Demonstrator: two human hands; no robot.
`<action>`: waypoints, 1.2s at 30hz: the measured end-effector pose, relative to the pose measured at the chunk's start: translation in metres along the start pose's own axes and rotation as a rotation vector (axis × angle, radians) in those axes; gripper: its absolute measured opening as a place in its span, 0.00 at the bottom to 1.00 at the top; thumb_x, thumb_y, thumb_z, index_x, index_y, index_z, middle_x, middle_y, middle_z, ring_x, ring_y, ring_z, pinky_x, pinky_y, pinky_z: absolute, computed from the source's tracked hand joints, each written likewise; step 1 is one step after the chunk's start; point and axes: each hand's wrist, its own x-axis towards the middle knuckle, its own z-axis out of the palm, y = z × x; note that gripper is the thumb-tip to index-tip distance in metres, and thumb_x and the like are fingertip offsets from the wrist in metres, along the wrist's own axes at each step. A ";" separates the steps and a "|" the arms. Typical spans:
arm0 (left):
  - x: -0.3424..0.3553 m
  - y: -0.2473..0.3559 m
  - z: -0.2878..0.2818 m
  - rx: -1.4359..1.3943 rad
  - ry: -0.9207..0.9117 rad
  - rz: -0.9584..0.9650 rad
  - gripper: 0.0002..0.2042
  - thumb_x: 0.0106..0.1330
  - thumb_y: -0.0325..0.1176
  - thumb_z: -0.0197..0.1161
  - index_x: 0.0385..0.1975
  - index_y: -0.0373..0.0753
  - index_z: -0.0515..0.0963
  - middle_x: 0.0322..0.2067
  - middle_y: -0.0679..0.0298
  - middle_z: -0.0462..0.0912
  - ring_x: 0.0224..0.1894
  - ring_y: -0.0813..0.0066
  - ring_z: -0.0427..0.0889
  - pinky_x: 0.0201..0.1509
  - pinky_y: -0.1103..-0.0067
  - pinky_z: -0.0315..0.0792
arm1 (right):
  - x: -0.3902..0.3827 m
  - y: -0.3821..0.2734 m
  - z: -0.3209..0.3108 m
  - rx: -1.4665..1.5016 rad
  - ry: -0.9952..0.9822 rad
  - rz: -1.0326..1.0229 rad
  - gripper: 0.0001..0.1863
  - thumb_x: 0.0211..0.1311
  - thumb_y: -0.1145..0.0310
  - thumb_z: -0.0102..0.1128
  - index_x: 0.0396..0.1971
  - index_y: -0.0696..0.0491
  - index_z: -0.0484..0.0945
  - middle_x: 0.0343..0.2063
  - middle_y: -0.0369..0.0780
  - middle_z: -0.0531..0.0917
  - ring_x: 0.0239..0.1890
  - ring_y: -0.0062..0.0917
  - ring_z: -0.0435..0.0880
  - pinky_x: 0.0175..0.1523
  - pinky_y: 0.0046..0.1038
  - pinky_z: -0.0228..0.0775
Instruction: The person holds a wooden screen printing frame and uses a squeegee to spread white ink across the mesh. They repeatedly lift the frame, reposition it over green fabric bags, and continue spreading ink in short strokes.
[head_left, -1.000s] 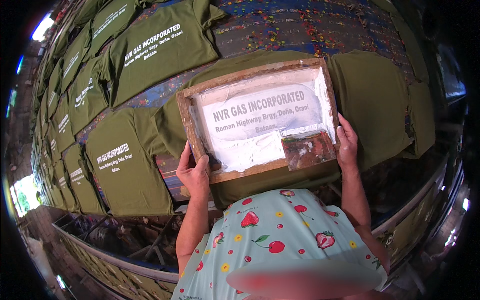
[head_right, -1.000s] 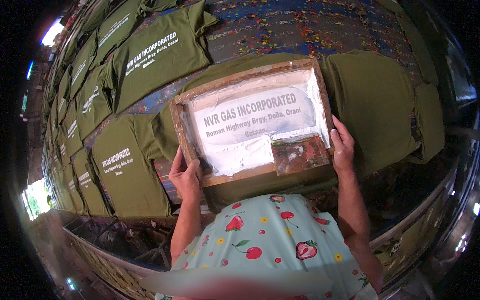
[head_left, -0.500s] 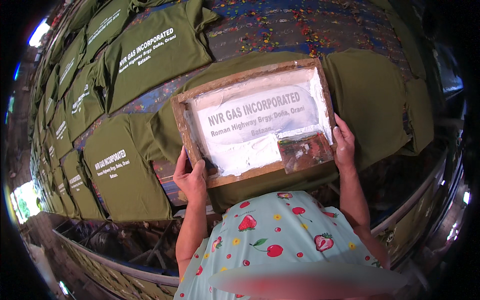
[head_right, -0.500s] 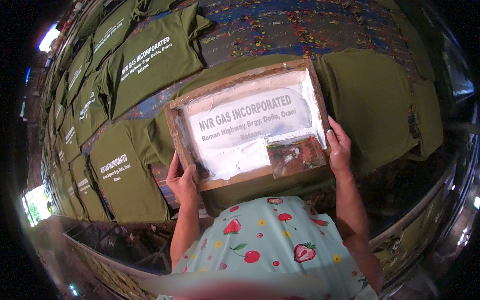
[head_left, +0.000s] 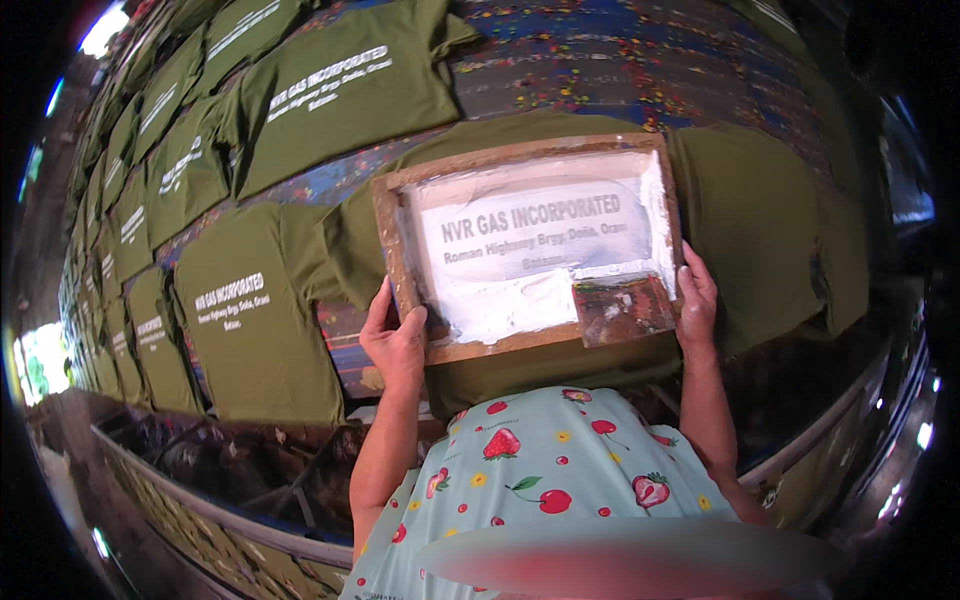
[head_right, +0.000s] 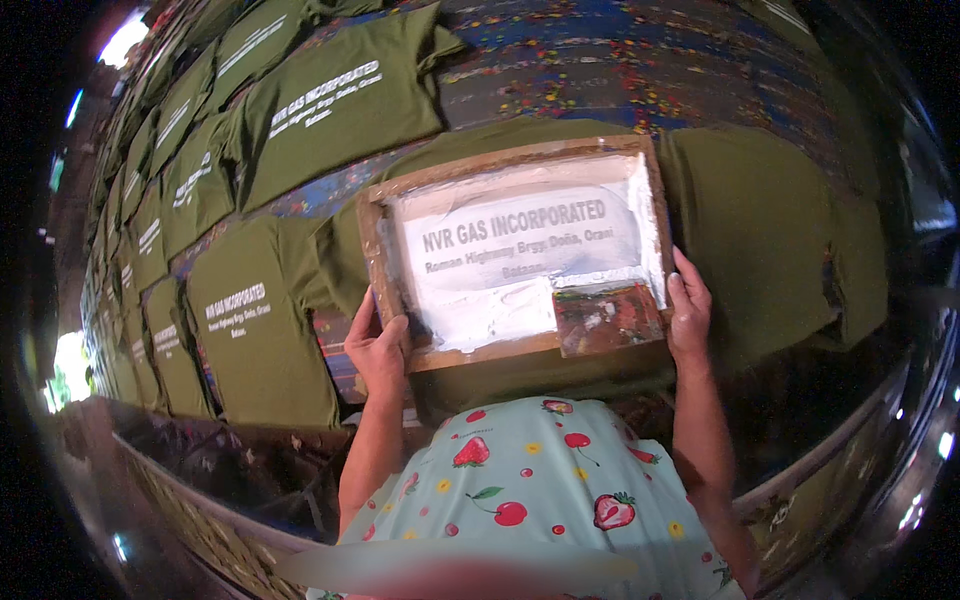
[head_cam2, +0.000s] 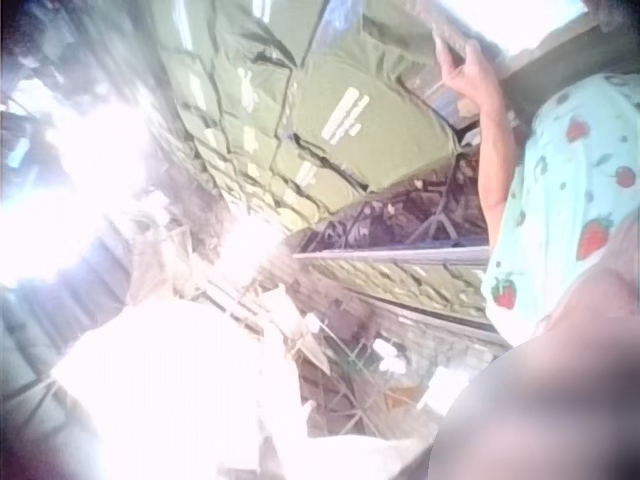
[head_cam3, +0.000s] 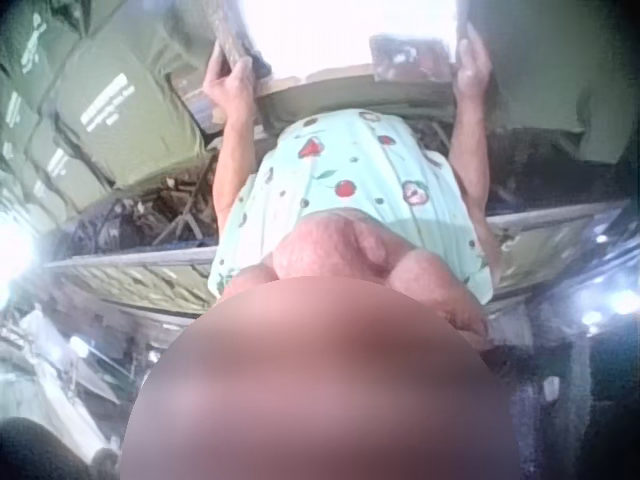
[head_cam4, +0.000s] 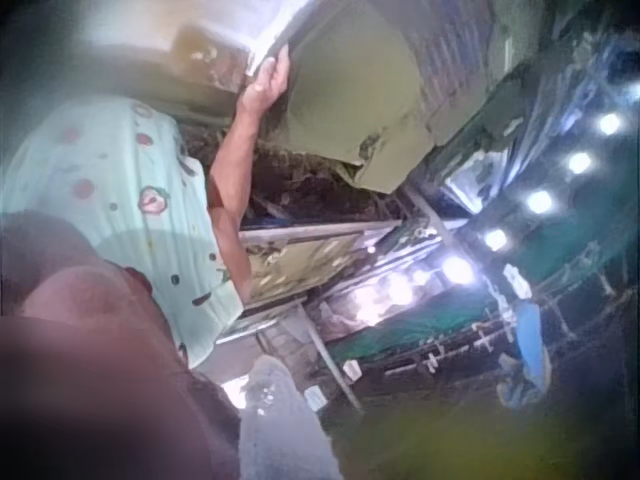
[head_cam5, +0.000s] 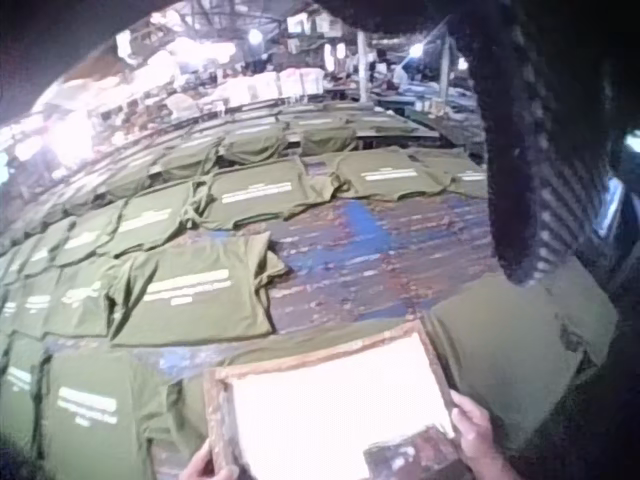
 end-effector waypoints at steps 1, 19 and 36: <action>0.000 0.000 0.001 -0.010 0.001 -0.012 0.34 0.62 0.10 0.66 0.73 0.27 0.76 0.58 0.60 0.88 0.50 0.79 0.87 0.54 0.83 0.79 | 0.000 0.000 -0.001 0.015 0.014 -0.006 0.25 0.83 0.73 0.53 0.75 0.62 0.74 0.69 0.42 0.82 0.67 0.25 0.80 0.76 0.30 0.67; 0.002 0.006 -0.002 0.069 -0.067 0.048 0.34 0.61 0.11 0.63 0.73 0.24 0.75 0.62 0.54 0.87 0.57 0.70 0.87 0.64 0.77 0.78 | -0.004 -0.006 0.008 -0.130 0.011 -0.128 0.24 0.82 0.70 0.57 0.72 0.61 0.78 0.65 0.41 0.86 0.63 0.22 0.82 0.72 0.28 0.70; 0.005 -0.012 -0.005 0.245 0.057 0.098 0.33 0.56 0.24 0.74 0.67 0.32 0.83 0.50 0.62 0.90 0.47 0.78 0.85 0.54 0.77 0.80 | 0.011 -0.007 -0.007 -0.058 -0.144 -0.033 0.30 0.81 0.67 0.54 0.77 0.63 0.69 0.73 0.52 0.74 0.71 0.44 0.77 0.75 0.44 0.69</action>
